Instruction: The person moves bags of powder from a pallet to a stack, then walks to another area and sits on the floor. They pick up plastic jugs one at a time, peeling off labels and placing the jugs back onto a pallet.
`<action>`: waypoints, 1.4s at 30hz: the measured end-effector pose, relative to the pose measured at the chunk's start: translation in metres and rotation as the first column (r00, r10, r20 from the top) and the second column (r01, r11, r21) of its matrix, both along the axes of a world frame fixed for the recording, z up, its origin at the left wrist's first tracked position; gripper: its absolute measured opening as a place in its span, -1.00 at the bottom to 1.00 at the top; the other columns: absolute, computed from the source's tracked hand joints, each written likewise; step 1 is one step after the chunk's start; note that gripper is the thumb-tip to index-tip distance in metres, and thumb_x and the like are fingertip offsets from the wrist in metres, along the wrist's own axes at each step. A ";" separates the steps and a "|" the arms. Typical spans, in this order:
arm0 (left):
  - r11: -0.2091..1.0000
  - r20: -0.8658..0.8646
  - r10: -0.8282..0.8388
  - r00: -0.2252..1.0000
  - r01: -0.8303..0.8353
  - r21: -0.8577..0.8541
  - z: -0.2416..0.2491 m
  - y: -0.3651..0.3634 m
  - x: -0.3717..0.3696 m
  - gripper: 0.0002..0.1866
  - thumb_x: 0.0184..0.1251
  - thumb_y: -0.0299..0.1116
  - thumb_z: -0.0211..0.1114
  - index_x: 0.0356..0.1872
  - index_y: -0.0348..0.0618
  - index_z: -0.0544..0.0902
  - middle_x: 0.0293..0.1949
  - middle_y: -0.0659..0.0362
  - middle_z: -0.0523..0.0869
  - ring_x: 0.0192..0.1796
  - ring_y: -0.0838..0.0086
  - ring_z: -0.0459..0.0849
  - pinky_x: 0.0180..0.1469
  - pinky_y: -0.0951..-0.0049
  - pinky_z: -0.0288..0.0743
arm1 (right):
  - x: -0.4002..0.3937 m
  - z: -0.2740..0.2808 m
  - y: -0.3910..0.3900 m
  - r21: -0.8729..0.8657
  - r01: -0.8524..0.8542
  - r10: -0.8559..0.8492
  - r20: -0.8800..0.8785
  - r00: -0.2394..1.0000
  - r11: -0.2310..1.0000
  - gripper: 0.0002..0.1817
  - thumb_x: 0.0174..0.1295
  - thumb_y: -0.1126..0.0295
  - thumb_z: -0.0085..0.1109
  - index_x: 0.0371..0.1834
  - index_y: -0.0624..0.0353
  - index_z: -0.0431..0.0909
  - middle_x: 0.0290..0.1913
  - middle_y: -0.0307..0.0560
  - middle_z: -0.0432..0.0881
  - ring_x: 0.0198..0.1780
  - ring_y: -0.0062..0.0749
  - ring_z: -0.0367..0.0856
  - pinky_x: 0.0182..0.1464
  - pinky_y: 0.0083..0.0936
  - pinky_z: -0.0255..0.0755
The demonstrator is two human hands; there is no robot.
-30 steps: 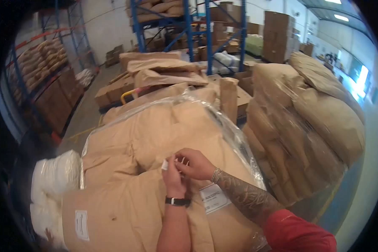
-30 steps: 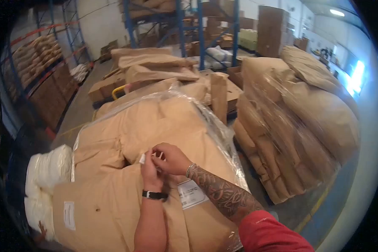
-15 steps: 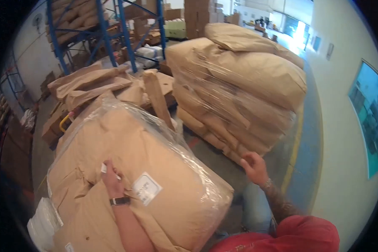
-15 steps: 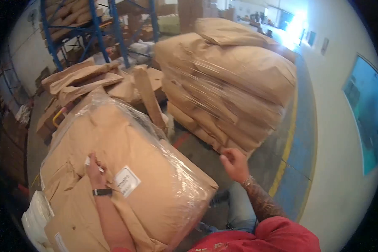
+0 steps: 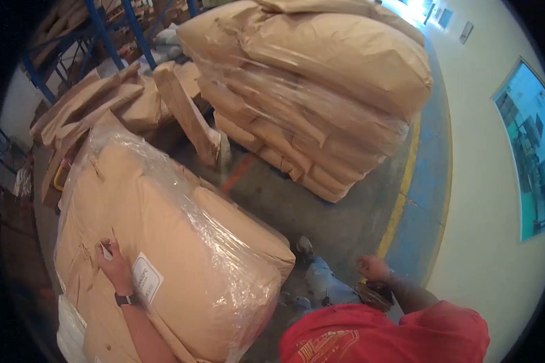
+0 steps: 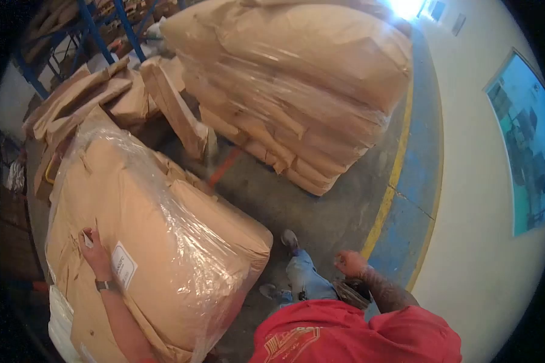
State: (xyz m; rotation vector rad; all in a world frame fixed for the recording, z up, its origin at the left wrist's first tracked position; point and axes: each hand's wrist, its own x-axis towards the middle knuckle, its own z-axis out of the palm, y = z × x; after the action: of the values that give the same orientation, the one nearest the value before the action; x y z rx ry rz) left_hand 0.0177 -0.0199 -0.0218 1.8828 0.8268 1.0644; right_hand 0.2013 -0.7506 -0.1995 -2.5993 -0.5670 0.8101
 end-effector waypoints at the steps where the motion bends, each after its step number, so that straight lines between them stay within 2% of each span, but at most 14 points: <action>1: 0.997 -0.096 0.033 0.995 -0.025 0.075 0.000 -0.003 0.000 -0.88 0.59 -0.37 0.26 -0.12 -0.16 0.51 -0.30 0.37 0.42 -0.27 0.64 0.35 -0.15 0.54 0.37 | 0.013 -0.017 0.002 -0.024 -0.028 0.026 -0.071 0.997 0.999 -0.55 0.29 0.08 0.34 0.10 0.16 0.66 -0.15 0.13 0.78 -0.12 0.03 0.78 0.01 -0.10 0.63; 3: 0.973 -0.271 0.113 0.956 -0.051 0.226 0.003 -0.008 0.002 -0.88 0.58 -0.40 0.27 -0.09 -0.18 0.50 -0.30 0.37 0.40 -0.27 0.65 0.33 -0.16 0.56 0.36 | 0.049 -0.050 0.010 -0.067 -0.093 0.077 -0.206 0.975 0.993 -0.54 0.31 0.06 0.31 0.13 0.14 0.66 -0.14 0.13 0.79 -0.09 0.06 0.78 0.03 -0.09 0.63; 4: 0.999 -0.209 0.047 0.977 -0.042 0.025 0.012 -0.020 0.007 -0.88 0.57 -0.43 0.25 -0.07 -0.19 0.49 -0.29 0.36 0.41 -0.26 0.66 0.34 -0.14 0.56 0.38 | 0.088 -0.067 0.015 -0.038 -0.094 0.081 -0.249 0.965 0.995 -0.54 0.32 0.05 0.31 0.13 0.14 0.65 -0.14 0.13 0.80 -0.08 0.05 0.78 0.03 -0.10 0.63; 7: 0.992 -0.348 0.116 0.930 -0.123 0.003 -0.002 -0.005 -0.021 -0.88 0.58 -0.45 0.23 -0.03 -0.23 0.48 -0.23 0.32 0.42 -0.21 0.60 0.36 -0.04 0.56 0.39 | 0.142 -0.089 0.027 0.028 -0.030 0.037 -0.300 0.953 0.999 -0.54 0.33 0.06 0.31 0.13 0.15 0.65 -0.14 0.13 0.81 -0.07 0.01 0.79 0.03 -0.14 0.64; 10: 0.932 -0.520 0.301 0.799 -0.133 0.336 -0.005 -0.001 -0.035 -0.86 0.59 -0.47 0.20 0.01 -0.27 0.48 -0.12 0.23 0.45 -0.09 0.53 0.40 0.09 0.52 0.39 | 0.197 -0.095 0.038 -0.004 -0.022 0.019 -0.324 0.946 1.000 -0.54 0.34 0.06 0.31 0.13 0.16 0.65 -0.15 0.11 0.82 -0.08 -0.03 0.81 0.01 -0.16 0.65; 18: 0.816 -0.599 0.515 0.613 -0.136 0.562 0.011 -0.008 -0.061 -0.74 0.62 -0.39 0.21 0.15 -0.33 0.49 0.07 0.05 0.49 0.10 0.34 0.46 0.25 0.37 0.39 | 0.266 -0.150 0.029 -0.070 -0.124 0.089 -0.375 0.923 0.990 -0.56 0.39 -0.03 0.30 0.08 0.07 0.63 -0.13 0.03 0.82 -0.20 -0.07 0.80 -0.05 -0.14 0.66; 21: 0.907 -0.539 0.422 0.729 -0.333 0.260 0.002 0.003 -0.105 -0.66 0.65 -0.32 0.19 0.22 -0.38 0.49 0.20 -0.03 0.50 0.20 0.27 0.48 0.31 0.31 0.39 | 0.258 -0.155 0.037 -0.078 -0.053 0.023 -0.344 0.939 0.996 -0.57 0.40 -0.01 0.31 0.11 0.06 0.58 -0.14 -0.01 0.82 -0.22 -0.10 0.79 -0.08 -0.14 0.66; 23: 0.890 -0.615 0.448 0.649 -0.388 0.239 0.023 -0.020 -0.049 -0.51 0.40 -0.13 0.47 0.12 -0.22 0.48 0.07 0.06 0.55 0.03 0.29 0.53 0.31 0.05 0.53 | 0.260 -0.162 0.026 -0.079 -0.077 0.043 -0.366 0.930 0.994 -0.58 0.40 0.00 0.32 0.10 0.05 0.56 -0.23 -0.03 0.80 -0.26 -0.11 0.78 -0.12 -0.15 0.66; 25: 0.882 -0.712 0.470 0.521 -0.284 0.375 0.031 -0.033 -0.011 -0.70 0.53 -0.26 0.33 0.09 -0.20 0.52 -0.04 0.03 0.59 0.03 0.22 0.55 0.29 0.09 0.56 | 0.272 -0.175 0.011 -0.119 -0.123 0.075 -0.346 0.935 0.985 -0.59 0.40 0.02 0.33 0.08 0.04 0.54 -0.32 -0.06 0.78 -0.31 -0.12 0.77 -0.16 -0.15 0.66; 29: 0.856 -0.650 0.514 0.560 -0.283 0.432 0.027 -0.027 -0.053 -0.72 0.51 -0.25 0.35 0.01 -0.23 0.55 -0.13 0.05 0.63 -0.08 0.26 0.58 0.05 0.12 0.56 | 0.297 -0.177 -0.005 -0.253 -0.090 -0.020 -0.401 0.916 0.963 -0.62 0.39 0.03 0.33 0.05 0.03 0.53 -0.51 -0.12 0.71 -0.39 -0.12 0.74 -0.24 -0.11 0.63; 32: 0.725 -0.366 0.641 0.675 -0.689 -0.001 0.010 0.022 -0.182 -0.71 0.48 -0.21 0.37 -0.07 -0.23 0.58 -0.20 0.05 0.67 -0.16 0.28 0.62 -0.10 0.14 0.54 | 0.304 -0.185 0.008 -0.225 -0.205 0.104 -0.392 0.914 0.952 -0.64 0.41 0.03 0.30 0.04 0.04 0.55 -0.46 -0.08 0.71 -0.33 -0.11 0.75 -0.18 -0.15 0.62; 35: 0.870 -0.613 0.488 0.621 -0.406 0.281 0.013 -0.010 -0.089 -0.74 0.54 -0.30 0.28 0.02 -0.29 0.54 -0.07 0.04 0.60 -0.04 0.29 0.57 0.07 0.23 0.47 | 0.302 -0.184 0.042 -0.309 -0.212 0.053 -0.452 0.890 0.927 -0.64 0.43 0.04 0.27 0.03 0.07 0.60 -0.28 0.01 0.73 -0.19 -0.06 0.76 -0.04 -0.16 0.63; 39: 0.918 -0.660 0.397 0.637 -0.280 0.282 0.012 -0.026 -0.043 -0.74 0.62 -0.42 0.15 0.15 -0.38 0.49 0.10 0.02 0.51 0.12 0.30 0.50 0.30 0.34 0.37 | 0.293 -0.189 0.058 -0.096 -0.192 0.127 -0.461 0.878 0.977 -0.60 0.41 0.02 0.26 0.06 0.12 0.65 -0.04 0.10 0.75 -0.01 0.03 0.76 0.13 -0.13 0.61; 42: 0.919 -0.610 0.385 0.693 -0.227 0.321 0.008 -0.021 -0.033 -0.74 0.55 -0.40 0.21 0.07 -0.37 0.47 -0.04 0.02 0.50 -0.02 0.31 0.47 0.12 0.33 0.40 | 0.294 -0.165 0.079 -0.026 -0.215 0.189 -0.382 0.905 0.976 -0.55 0.39 -0.01 0.28 0.07 0.14 0.64 -0.03 0.12 0.76 0.02 0.00 0.77 0.15 -0.11 0.61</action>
State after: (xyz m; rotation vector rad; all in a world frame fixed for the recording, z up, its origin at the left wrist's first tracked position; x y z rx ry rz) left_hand -0.0148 -0.0407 -0.0142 2.4244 1.5362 0.6636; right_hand 0.4954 -0.6712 -0.3646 -2.3718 -0.7076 1.3818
